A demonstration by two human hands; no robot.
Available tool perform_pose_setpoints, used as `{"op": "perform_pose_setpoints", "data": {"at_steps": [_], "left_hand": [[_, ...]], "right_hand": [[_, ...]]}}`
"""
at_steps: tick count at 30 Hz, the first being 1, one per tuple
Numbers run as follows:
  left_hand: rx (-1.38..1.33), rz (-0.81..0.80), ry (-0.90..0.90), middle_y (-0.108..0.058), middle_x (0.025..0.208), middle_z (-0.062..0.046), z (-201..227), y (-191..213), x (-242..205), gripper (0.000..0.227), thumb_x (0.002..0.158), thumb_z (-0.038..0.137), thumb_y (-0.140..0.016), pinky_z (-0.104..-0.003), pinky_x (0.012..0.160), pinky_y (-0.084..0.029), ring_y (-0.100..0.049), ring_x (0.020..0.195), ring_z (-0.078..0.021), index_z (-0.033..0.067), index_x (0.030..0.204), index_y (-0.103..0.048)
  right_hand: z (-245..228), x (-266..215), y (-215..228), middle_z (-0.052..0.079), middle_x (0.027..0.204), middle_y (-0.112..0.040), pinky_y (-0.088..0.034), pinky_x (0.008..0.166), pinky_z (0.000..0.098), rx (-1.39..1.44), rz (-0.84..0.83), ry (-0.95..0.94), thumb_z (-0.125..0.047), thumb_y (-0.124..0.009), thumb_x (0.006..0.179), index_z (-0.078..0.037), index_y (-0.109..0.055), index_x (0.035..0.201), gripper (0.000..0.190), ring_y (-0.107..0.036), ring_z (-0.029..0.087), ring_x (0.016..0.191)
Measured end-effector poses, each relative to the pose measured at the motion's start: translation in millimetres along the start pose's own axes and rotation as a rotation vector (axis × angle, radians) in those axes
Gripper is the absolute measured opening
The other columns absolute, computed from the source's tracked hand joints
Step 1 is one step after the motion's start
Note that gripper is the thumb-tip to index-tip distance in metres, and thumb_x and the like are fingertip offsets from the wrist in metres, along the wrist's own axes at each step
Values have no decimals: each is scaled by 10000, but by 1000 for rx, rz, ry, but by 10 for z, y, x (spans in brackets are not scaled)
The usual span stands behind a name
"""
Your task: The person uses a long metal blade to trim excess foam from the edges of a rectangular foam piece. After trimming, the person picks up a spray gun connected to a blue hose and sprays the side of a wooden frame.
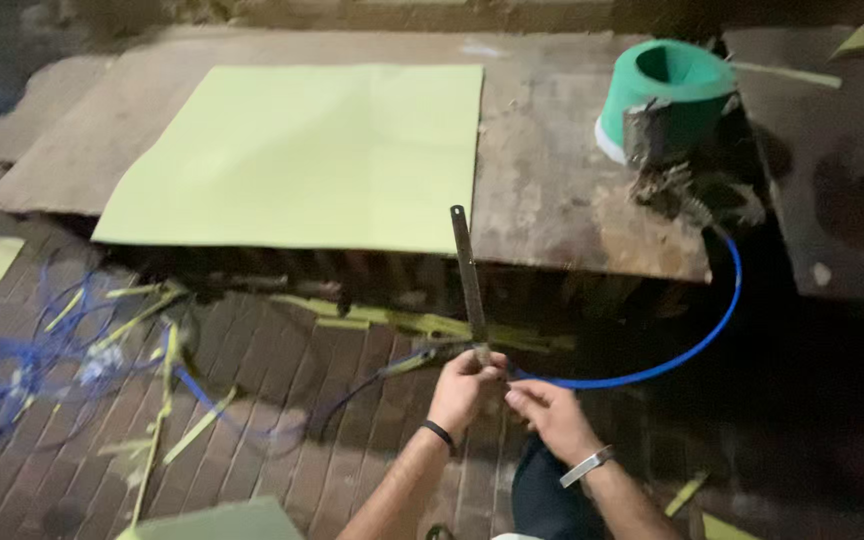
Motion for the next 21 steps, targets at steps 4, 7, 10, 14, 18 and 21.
{"op": "perform_pose_setpoints", "data": {"at_steps": [4,7,10,14,18,21], "left_hand": [[16,26,110,-628,819,-47,211,11,837,285,939,50,-598,-307,489,-453,-587,611,-153,60,1204,-704],[111,86,76,-623,818,-47,359,-105,1501,349,922,11,-629,-301,490,-405,-535,611,-142,72,1260,-688],[82,133,95,-700,903,-41,369,-134,2107,364,903,-25,-674,-294,542,-501,-639,683,-129,32,1262,-672],[-16,187,79,-726,928,-112,246,-145,2953,417,890,-50,-700,-307,592,-552,-691,717,-177,7,1300,-652],[65,206,150,-713,967,-159,225,-175,3385,499,890,63,-728,-369,592,-491,-633,732,-238,57,1371,-594],[822,398,-57,-622,1219,-221,693,-174,3281,696,836,248,-843,-452,800,-503,-594,1003,-349,89,1427,-512]], "right_hand": [[-302,979,1052,63,919,-803,-587,729,277,-8,166,309,-177,-741,918,-37,-793,1066,210,-714,136,775],[-386,1785,2081,76,1061,-779,-556,892,328,-155,391,294,-166,-794,848,-46,-756,1140,318,-717,180,969],[-574,2449,2985,149,1225,-738,-539,987,412,-573,659,393,-190,-877,781,-50,-689,1293,563,-691,277,1110],[-572,3211,3814,336,1330,-611,-502,951,465,-857,728,362,-248,-1012,643,69,-521,1416,968,-599,417,1164],[-203,3852,4183,289,1149,-699,-584,825,479,-569,397,-95,-275,-981,620,41,-443,1447,1036,-712,381,965],[16,3887,4008,291,947,-746,-611,716,455,-676,308,-292,-387,-927,733,145,-633,1160,742,-755,351,786]]}}
Point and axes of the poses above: each hand's wrist, its own x-axis towards the middle knuckle, its own y-axis out of the back of the hand, z = x × y, the point moved 6 cm from there along x, towards the middle knuckle
